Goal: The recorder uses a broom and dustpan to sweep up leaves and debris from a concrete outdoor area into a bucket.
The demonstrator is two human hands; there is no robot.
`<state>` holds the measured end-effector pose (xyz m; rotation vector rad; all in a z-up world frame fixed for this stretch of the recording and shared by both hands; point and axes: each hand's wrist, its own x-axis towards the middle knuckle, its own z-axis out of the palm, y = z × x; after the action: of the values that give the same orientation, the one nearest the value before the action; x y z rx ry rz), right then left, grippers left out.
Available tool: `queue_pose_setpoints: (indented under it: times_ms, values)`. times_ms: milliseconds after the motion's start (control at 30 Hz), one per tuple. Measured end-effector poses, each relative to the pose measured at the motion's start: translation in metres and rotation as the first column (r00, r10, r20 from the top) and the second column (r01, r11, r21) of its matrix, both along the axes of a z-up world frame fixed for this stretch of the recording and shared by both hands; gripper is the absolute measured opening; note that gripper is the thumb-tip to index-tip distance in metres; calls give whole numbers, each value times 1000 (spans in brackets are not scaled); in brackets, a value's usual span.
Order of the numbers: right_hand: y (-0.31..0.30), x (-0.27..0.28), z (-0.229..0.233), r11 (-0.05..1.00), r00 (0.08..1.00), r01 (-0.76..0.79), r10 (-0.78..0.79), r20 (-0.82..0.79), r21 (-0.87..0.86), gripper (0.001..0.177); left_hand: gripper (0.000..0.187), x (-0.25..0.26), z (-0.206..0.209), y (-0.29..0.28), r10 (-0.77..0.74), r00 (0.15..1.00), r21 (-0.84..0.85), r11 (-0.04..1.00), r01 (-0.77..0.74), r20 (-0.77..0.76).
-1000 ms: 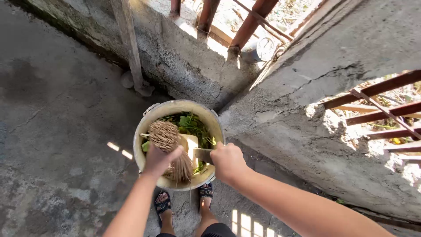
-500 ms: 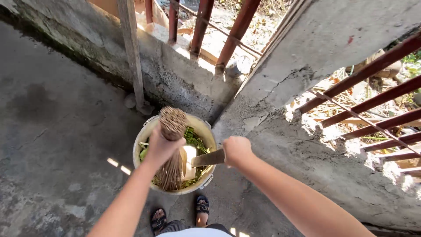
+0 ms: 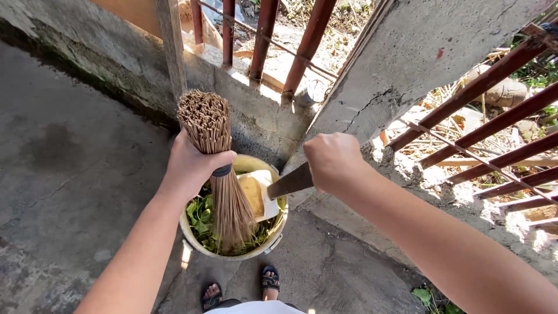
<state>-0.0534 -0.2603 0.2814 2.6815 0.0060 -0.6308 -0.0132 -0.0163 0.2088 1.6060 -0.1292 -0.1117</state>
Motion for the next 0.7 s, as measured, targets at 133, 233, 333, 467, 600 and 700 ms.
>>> queue_pose_setpoints:
  times_ms: [133,233,333,467,600,700]
  values:
    - [-2,19,-72,996,993,-86,84,84,14,5,52,5,-30,-5,31,995,5,1000,-31,-90]
    - [-17,20,-160,994,999,29,-34,39,109,13,54,6,-75,-5,8,998,195,981,3,-56]
    - [-32,12,-223,989,998,6,-15,61,146,13,63,9,-134,-1,-51,997,45,998,48,64]
    - [-23,-9,-245,979,983,-120,93,160,165,10,54,10,-180,6,61,989,147,988,-41,-132]
    - [-1,-39,-300,967,921,-219,161,356,129,7,32,7,-227,-2,-73,973,155,982,108,-218]
    - [37,-45,-328,973,932,-230,226,285,-18,9,35,1,-213,-25,-62,945,239,960,145,-322]
